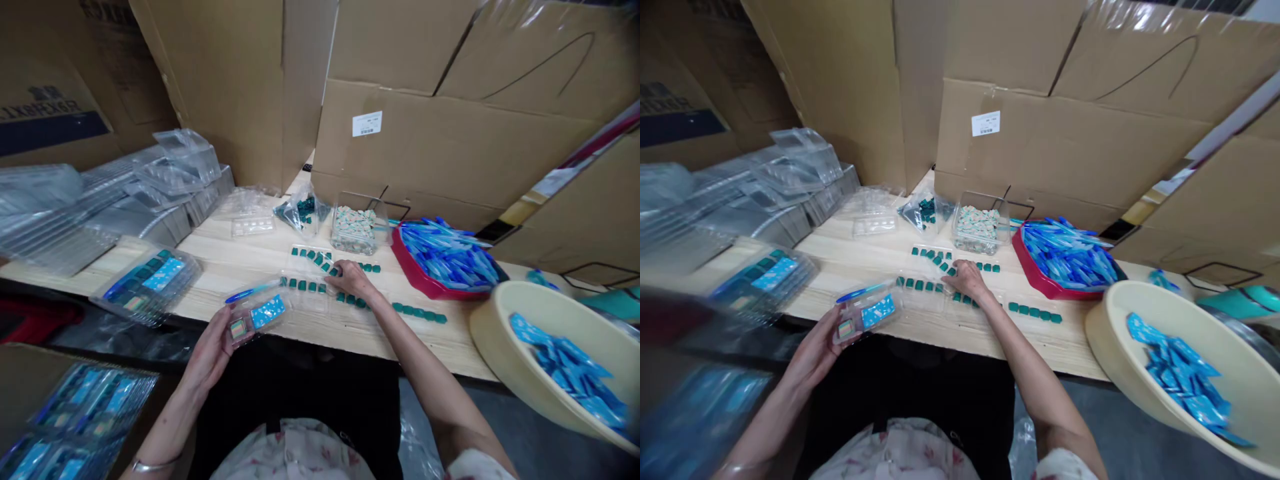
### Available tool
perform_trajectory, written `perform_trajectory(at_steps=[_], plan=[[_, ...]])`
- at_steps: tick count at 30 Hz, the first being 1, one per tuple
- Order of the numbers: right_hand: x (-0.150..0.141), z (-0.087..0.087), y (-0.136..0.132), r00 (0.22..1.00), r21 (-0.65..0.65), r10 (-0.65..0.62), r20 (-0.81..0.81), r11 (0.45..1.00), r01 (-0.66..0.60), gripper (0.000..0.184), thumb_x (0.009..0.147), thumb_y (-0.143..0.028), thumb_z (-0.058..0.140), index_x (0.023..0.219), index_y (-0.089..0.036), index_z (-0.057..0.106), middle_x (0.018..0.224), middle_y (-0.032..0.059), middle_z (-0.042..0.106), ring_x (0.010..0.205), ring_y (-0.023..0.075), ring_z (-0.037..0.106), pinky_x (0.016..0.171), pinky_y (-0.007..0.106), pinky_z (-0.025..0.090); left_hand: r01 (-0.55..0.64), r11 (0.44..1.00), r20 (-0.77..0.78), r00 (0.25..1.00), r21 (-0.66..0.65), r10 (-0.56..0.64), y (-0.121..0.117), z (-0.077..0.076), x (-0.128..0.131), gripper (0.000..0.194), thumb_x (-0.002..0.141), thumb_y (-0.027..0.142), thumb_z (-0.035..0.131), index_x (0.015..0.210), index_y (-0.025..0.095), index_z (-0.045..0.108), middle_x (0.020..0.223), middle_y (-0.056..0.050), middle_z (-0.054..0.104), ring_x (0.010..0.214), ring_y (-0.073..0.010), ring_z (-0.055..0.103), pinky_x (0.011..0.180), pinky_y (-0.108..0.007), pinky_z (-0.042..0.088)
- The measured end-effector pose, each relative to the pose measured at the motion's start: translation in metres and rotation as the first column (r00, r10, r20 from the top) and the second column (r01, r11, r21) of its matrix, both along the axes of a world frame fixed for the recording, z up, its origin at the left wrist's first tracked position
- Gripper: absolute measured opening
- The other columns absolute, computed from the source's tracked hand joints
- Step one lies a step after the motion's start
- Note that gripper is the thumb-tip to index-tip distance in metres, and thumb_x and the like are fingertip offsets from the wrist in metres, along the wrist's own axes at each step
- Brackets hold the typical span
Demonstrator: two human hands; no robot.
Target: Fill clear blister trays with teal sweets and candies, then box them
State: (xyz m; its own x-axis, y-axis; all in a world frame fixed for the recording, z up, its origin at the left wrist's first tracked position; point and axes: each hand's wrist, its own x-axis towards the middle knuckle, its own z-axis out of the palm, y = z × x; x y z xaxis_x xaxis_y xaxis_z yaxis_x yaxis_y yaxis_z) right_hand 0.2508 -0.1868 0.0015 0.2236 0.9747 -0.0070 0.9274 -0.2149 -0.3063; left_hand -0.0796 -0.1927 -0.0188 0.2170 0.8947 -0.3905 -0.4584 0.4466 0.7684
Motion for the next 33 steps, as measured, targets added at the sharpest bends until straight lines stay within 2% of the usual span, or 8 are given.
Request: perform_trajectory(at_steps=[5,9,13,20,24,27,30,33], plan=[[0.006,0.0,-0.007,0.999,0.125,0.031,-0.043,0.992,-0.026,0.044,0.076,-0.045,0.063,0.108,-0.015,0.059,0.098,0.0094,0.062,0.096,0.0219,0.056,0.082,0.032,0.043,0.033,0.999,-0.015,0.999,-0.006,-0.033,0.003,-0.006,-0.003,0.023,0.079,0.021,0.062,0.101,0.015,0.063,0.095,-0.007,0.071,0.077,-0.018,0.068,0.063,-0.026,0.059],[-0.017,-0.002,-0.029,0.975,0.171,0.167,0.149,0.966,-0.192,0.057,0.068,-0.043,0.072,0.115,-0.016,0.054,0.113,0.0138,0.053,0.104,0.0283,0.049,0.084,0.04,0.042,0.013,1.0,-0.026,1.0,0.008,-0.013,0.005,-0.006,-0.007,0.022,0.079,0.02,0.062,0.1,0.015,0.063,0.095,-0.007,0.07,0.077,-0.0184,0.068,0.062,-0.028,0.059],[-0.048,-0.009,-0.049,0.92,0.168,0.143,0.365,0.962,-0.216,0.027,0.079,-0.026,0.062,0.104,-0.016,0.06,0.125,0.0181,0.046,0.107,0.031,0.043,0.082,0.041,0.042,0.013,1.0,-0.032,0.999,0.017,-0.012,0.006,-0.006,-0.008,0.021,0.079,0.02,0.062,0.099,0.016,0.063,0.094,-0.006,0.07,0.076,-0.0186,0.067,0.06,-0.03,0.059],[-0.038,-0.014,-0.057,0.882,0.283,0.22,0.417,0.891,-0.355,0.03,0.089,-0.008,0.035,0.101,-0.014,0.062,0.1,0.0131,0.062,0.091,0.0232,0.052,0.078,0.035,0.046,0.031,0.999,-0.035,0.999,0.041,-0.029,0.005,-0.009,-0.008,0.026,0.078,0.023,0.064,0.102,0.016,0.061,0.096,-0.007,0.069,0.077,-0.0187,0.067,0.063,-0.029,0.059],[-0.024,0.03,-0.053,0.961,0.589,0.226,0.16,0.759,-0.277,0.024,0.09,-0.018,0.041,0.1,-0.017,0.063,0.093,0.0101,0.065,0.086,0.0206,0.057,0.081,0.037,0.047,0.087,0.995,-0.024,0.996,0.052,-0.086,0.006,-0.008,-0.001,0.032,0.08,0.03,0.062,0.108,0.017,0.058,0.098,-0.007,0.068,0.078,-0.0185,0.067,0.066,-0.032,0.058],[-0.027,0.07,-0.05,0.939,0.626,0.264,-0.219,0.777,-0.072,0.018,0.085,-0.029,0.055,0.093,-0.018,0.065,0.087,0.0072,0.068,0.074,0.0182,0.059,0.07,0.034,0.049,0.134,0.989,-0.003,0.991,0.057,-0.134,0.006,-0.006,0.008,0.034,0.081,0.033,0.061,0.11,0.017,0.057,0.1,-0.008,0.067,0.078,-0.0185,0.067,0.065,-0.032,0.058],[-0.039,0.089,-0.046,0.733,0.452,0.252,-0.632,0.888,0.084,0.024,0.078,-0.036,0.064,0.092,-0.017,0.067,0.08,0.0053,0.069,0.062,0.0144,0.057,0.058,0.029,0.047,0.155,0.985,0.018,0.988,0.07,-0.157,0.005,-0.006,0.012,0.033,0.081,0.035,0.059,0.108,0.017,0.057,0.099,-0.008,0.067,0.075,-0.0179,0.066,0.062,-0.031,0.058],[-0.054,0.08,-0.041,0.447,0.286,0.223,-0.866,0.955,0.077,0.027,0.072,-0.037,0.069,0.09,-0.017,0.068,0.079,0.0047,0.069,0.06,0.0117,0.055,0.055,0.025,0.043,0.137,0.988,0.012,0.99,0.071,-0.139,0.003,-0.007,0.004,0.033,0.082,0.037,0.059,0.108,0.016,0.057,0.096,-0.008,0.067,0.073,-0.0167,0.066,0.06,-0.028,0.057]])
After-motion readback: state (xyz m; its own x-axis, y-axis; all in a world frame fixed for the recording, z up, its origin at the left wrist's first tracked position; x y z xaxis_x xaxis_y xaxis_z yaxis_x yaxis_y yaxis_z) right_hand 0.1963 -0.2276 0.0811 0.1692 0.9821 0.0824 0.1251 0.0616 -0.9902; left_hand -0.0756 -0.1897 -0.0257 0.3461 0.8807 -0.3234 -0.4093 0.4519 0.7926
